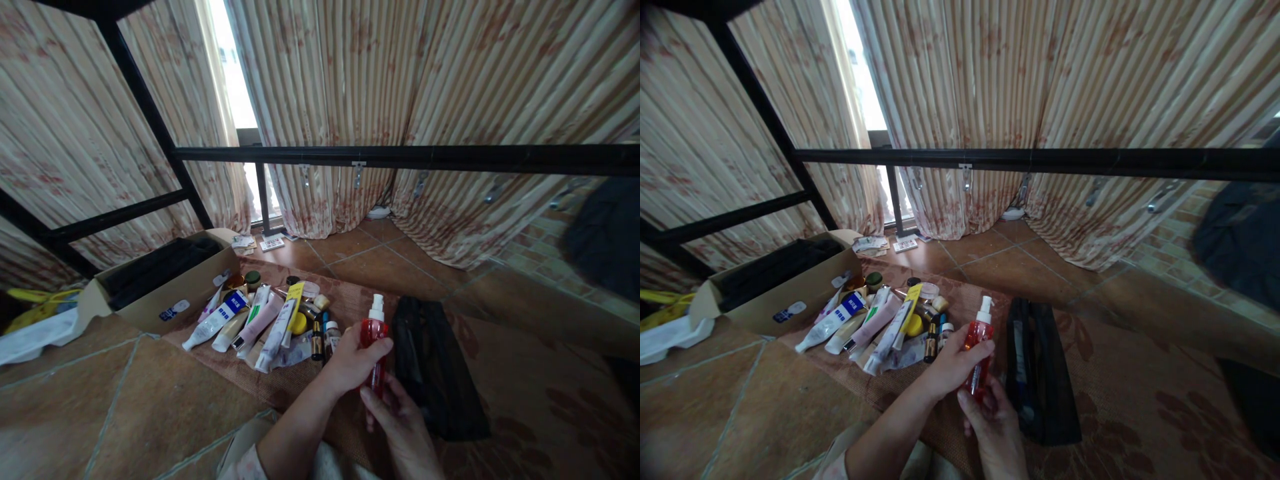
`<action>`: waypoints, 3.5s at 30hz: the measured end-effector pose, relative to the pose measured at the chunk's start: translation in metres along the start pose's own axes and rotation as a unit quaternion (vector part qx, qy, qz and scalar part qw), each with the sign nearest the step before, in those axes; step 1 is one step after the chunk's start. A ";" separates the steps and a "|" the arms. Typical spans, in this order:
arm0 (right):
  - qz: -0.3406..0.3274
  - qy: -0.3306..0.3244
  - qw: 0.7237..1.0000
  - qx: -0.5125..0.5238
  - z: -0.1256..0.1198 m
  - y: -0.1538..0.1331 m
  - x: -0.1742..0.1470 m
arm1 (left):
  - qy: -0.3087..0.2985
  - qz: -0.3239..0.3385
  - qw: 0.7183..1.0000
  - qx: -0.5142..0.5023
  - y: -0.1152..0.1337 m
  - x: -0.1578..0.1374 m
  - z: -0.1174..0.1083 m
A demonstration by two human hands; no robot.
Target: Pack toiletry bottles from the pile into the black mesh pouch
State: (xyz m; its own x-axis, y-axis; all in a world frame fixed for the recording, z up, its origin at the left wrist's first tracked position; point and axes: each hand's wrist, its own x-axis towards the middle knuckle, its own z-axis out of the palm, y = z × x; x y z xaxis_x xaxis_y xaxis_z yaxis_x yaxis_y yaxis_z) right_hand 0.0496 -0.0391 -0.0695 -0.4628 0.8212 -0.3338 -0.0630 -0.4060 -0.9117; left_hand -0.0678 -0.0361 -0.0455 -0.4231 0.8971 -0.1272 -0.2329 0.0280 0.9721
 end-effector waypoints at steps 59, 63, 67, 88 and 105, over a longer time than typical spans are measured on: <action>0.042 -0.082 0.995 -0.046 -0.006 0.003 0.000 | 0.126 -0.019 0.990 0.068 -0.010 0.006 0.000; 0.042 -0.091 0.994 -0.050 -0.005 0.001 -0.001 | 0.127 -0.015 0.991 0.044 -0.010 0.007 0.000; 0.041 -0.086 0.995 -0.044 -0.004 0.002 -0.001 | 0.133 -0.022 0.991 0.021 -0.008 0.007 0.001; 0.011 -0.098 0.995 -0.019 0.000 -0.010 -0.006 | 0.098 -0.178 0.948 -0.244 0.013 0.003 0.002; 0.003 -0.059 0.994 -0.095 0.001 -0.021 -0.009 | 0.051 -0.233 0.869 -0.433 0.002 0.003 0.004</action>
State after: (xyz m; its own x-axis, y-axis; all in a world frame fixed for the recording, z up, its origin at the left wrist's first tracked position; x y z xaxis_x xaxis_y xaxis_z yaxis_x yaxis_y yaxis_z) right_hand 0.0537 -0.0384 -0.0471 -0.5632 0.7620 -0.3197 0.1029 -0.3192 -0.9421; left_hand -0.0658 -0.0310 -0.0435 -0.1701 0.8324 -0.5274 -0.9534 -0.0036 0.3018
